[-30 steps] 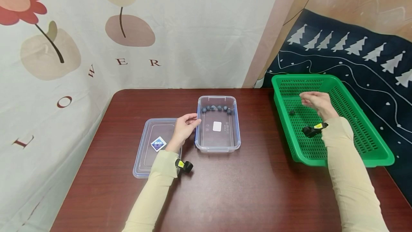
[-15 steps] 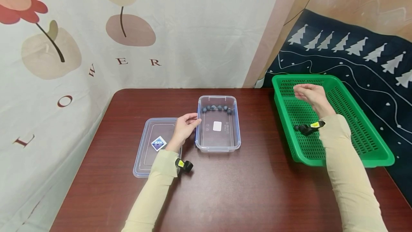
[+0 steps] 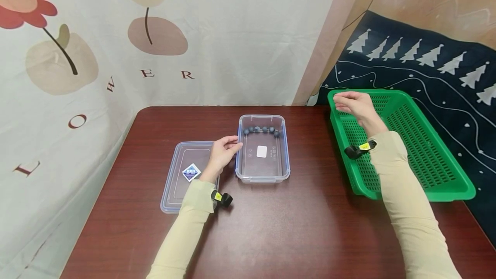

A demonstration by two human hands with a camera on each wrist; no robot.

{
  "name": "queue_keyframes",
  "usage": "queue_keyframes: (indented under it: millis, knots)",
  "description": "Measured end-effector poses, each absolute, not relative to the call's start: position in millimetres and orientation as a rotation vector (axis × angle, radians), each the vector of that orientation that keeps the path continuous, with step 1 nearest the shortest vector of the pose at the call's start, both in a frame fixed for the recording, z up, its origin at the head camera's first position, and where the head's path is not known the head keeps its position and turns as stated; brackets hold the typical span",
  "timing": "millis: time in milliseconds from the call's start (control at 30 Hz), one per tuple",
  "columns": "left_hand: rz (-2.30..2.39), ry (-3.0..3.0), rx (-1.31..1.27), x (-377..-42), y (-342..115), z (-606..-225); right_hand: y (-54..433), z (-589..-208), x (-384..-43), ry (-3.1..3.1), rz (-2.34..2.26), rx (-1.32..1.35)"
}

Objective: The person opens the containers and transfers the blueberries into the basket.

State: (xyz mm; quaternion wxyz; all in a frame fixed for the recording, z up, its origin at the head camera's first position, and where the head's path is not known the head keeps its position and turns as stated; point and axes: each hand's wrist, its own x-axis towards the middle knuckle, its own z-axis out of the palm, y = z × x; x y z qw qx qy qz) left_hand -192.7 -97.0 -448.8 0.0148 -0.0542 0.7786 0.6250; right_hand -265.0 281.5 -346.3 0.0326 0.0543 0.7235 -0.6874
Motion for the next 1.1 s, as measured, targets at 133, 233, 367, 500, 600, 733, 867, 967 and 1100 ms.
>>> queue_keyframes:
  millis: [133, 233, 367, 500, 600, 733, 867, 967, 1100]
  knots:
    - [1.946, 2.425, -0.169, -193, -97, -449, 266, -345, -268, 2.232, -2.122, 0.132]
    - [1.950, 2.423, -0.165, -193, -97, -449, 255, -345, -271, 2.245, -2.105, 0.108]
    - [1.965, 2.417, -0.157, -193, -97, -450, 240, -345, -273, 2.248, -2.087, 0.073]
    - [1.971, 2.417, -0.157, -194, -97, -451, 225, -345, -275, 2.205, -2.113, 0.036]
    - [1.968, 2.416, -0.159, -194, -97, -451, 214, -346, -277, 2.183, -2.126, 0.018]
    - [1.962, 2.414, -0.158, -194, -97, -451, 199, -349, -279, 2.162, -2.123, -0.006]
    - [1.956, 2.416, -0.157, -193, -97, -451, 186, -352, -279, 2.186, -2.069, -0.014]
    - [1.957, 2.418, -0.155, -194, -97, -451, 175, -353, -279, 2.229, -2.005, -0.019]
    - [1.974, 2.405, -0.158, -194, -97, -452, 162, -356, -278, 2.234, -1.966, -0.053]
